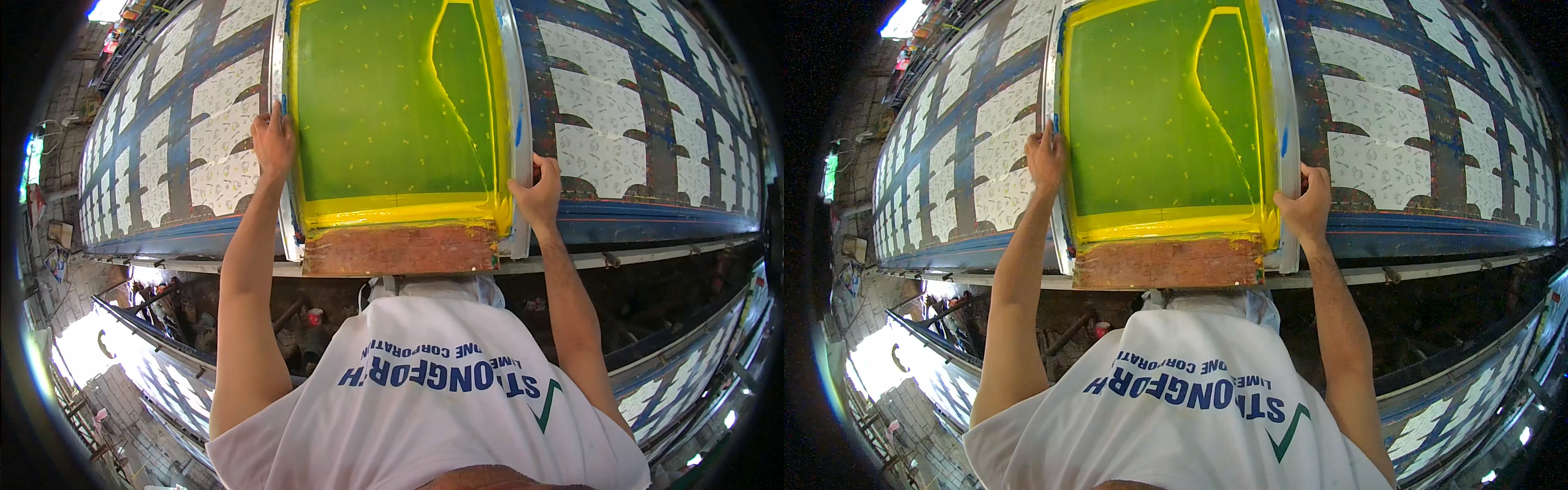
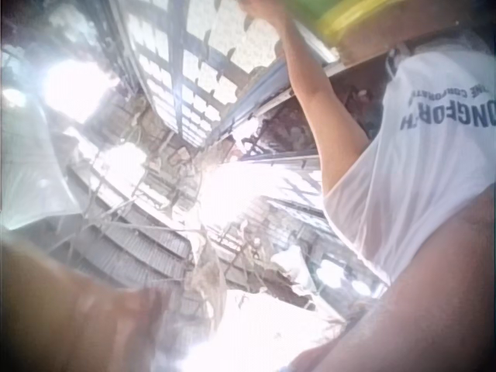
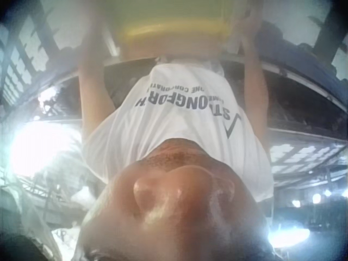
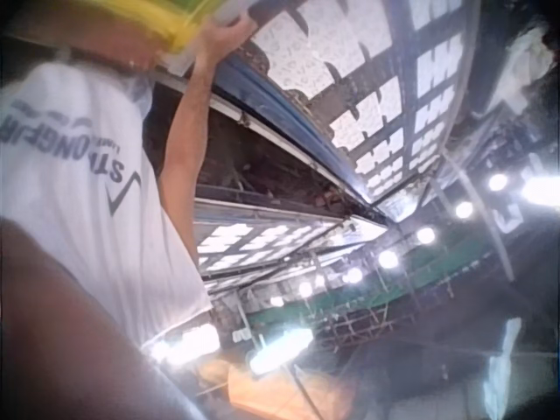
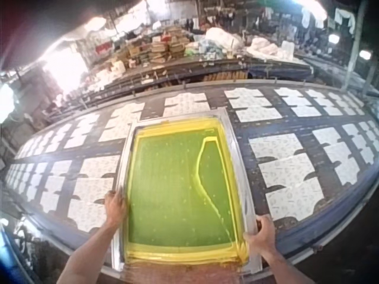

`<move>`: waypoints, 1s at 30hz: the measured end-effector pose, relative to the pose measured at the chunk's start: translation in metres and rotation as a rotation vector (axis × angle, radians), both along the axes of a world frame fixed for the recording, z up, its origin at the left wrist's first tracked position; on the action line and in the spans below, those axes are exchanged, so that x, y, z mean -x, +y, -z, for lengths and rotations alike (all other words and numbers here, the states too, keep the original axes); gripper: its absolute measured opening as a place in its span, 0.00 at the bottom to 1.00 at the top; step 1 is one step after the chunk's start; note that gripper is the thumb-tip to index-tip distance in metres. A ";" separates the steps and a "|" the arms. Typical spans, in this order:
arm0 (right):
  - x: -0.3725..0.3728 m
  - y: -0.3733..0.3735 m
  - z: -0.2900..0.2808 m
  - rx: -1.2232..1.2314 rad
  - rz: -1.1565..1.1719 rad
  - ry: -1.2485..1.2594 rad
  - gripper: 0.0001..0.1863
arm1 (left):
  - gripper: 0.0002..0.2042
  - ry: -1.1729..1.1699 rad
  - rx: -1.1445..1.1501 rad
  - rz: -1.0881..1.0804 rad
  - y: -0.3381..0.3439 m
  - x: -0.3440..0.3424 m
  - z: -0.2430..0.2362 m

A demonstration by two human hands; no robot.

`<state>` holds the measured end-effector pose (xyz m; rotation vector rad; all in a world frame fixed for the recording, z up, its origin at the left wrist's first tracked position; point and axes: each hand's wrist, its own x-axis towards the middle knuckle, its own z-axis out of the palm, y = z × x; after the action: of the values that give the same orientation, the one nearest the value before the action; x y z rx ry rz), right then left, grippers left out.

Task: The person uses a squeegee to pull green ink across a screen printing frame, repeatedly coating the mesh to transfer ink onto the substrate below. The person maintains steady pressure and consistent strokes throughout the process.

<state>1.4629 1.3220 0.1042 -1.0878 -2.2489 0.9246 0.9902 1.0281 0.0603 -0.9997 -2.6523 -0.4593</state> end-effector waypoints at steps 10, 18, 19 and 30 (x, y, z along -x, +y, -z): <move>-0.002 -0.003 0.007 -0.093 -0.009 -0.243 0.40 | 0.20 -0.044 -0.012 0.087 0.001 0.016 0.005; 0.013 -0.095 -0.060 -0.230 -0.490 -0.241 0.36 | 0.18 -0.022 -0.167 0.160 0.000 0.018 0.015; 0.019 -0.112 -0.067 -0.130 -0.635 -0.256 0.35 | 0.18 -0.017 -0.194 0.172 -0.001 0.017 0.016; 0.079 -0.188 -0.078 -0.360 -0.751 -0.422 0.29 | 0.13 0.113 -0.377 0.229 0.004 0.027 0.029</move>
<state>1.3843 1.1341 0.1822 -0.2687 -3.1051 0.5179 0.9635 1.0324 0.0314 -1.1657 -2.2446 -0.8852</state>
